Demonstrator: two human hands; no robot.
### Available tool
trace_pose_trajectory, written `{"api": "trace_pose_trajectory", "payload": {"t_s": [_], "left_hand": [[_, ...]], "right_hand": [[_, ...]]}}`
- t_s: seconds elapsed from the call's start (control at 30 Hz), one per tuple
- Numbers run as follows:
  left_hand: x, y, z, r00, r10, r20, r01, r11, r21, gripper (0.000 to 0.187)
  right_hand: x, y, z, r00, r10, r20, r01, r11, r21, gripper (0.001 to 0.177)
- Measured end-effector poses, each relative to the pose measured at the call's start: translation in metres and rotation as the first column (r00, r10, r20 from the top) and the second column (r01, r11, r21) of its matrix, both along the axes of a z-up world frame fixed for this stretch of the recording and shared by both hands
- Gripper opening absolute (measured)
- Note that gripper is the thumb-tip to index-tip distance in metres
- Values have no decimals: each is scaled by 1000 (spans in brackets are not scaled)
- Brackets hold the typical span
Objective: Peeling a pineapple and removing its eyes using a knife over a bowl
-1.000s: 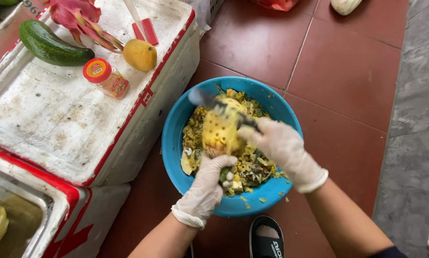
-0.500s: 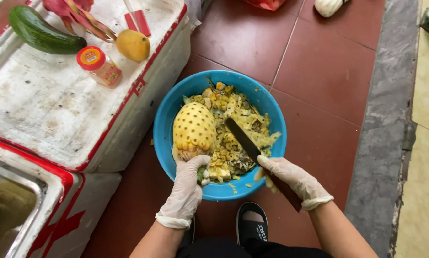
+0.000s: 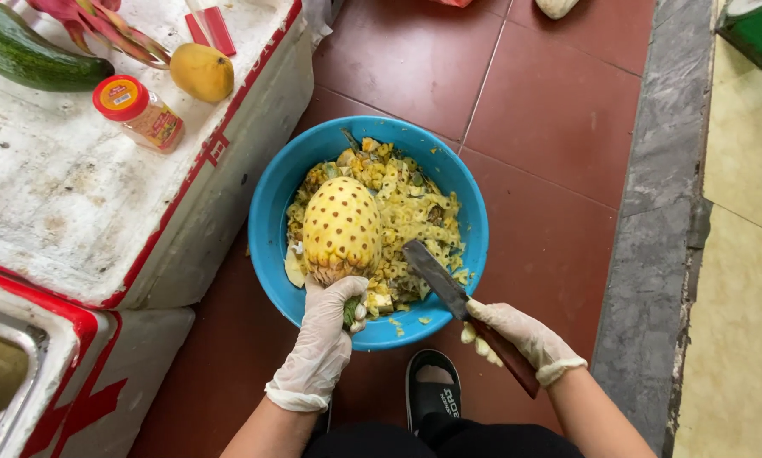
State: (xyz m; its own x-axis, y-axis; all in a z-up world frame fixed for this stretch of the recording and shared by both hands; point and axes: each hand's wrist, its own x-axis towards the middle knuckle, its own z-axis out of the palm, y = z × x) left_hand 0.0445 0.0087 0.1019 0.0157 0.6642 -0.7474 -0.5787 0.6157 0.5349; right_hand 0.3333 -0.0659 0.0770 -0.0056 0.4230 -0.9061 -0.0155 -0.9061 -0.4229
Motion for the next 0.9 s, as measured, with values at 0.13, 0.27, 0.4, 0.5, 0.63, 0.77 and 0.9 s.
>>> {"api": "trace_pose_trajectory", "payload": {"t_s": [0.13, 0.27, 0.4, 0.5, 0.63, 0.77, 0.9], "left_hand": [[1, 3, 9, 999, -14, 38, 14, 1000, -9, 67], [0, 9, 21, 998, -62, 24, 61, 997, 47, 56], [5, 21, 21, 989, -147, 12, 145, 986, 84, 73], [10, 26, 31, 975, -190, 118, 172, 974, 148, 90], [22, 33, 34, 979, -144, 147, 110, 970, 217, 81], [21, 53, 43, 981, -181, 69, 156, 949, 276, 105], [10, 74, 32, 970, -243, -25, 234, 892, 386, 100]], "right_hand": [[-14, -28, 75, 978, 126, 165, -105, 986, -133, 73], [-2, -88, 141, 990, 28, 141, -56, 978, 201, 33], [100, -141, 49, 929, 81, 360, 36, 951, -307, 50], [138, -131, 28, 913, -324, 250, 284, 941, 183, 34], [29, -5, 153, 700, -132, 702, -162, 928, 335, 33], [-42, 83, 183, 615, -156, 773, -454, 731, 509, 28], [-68, 135, 139, 766, -193, 613, -305, 731, 610, 26]]}}
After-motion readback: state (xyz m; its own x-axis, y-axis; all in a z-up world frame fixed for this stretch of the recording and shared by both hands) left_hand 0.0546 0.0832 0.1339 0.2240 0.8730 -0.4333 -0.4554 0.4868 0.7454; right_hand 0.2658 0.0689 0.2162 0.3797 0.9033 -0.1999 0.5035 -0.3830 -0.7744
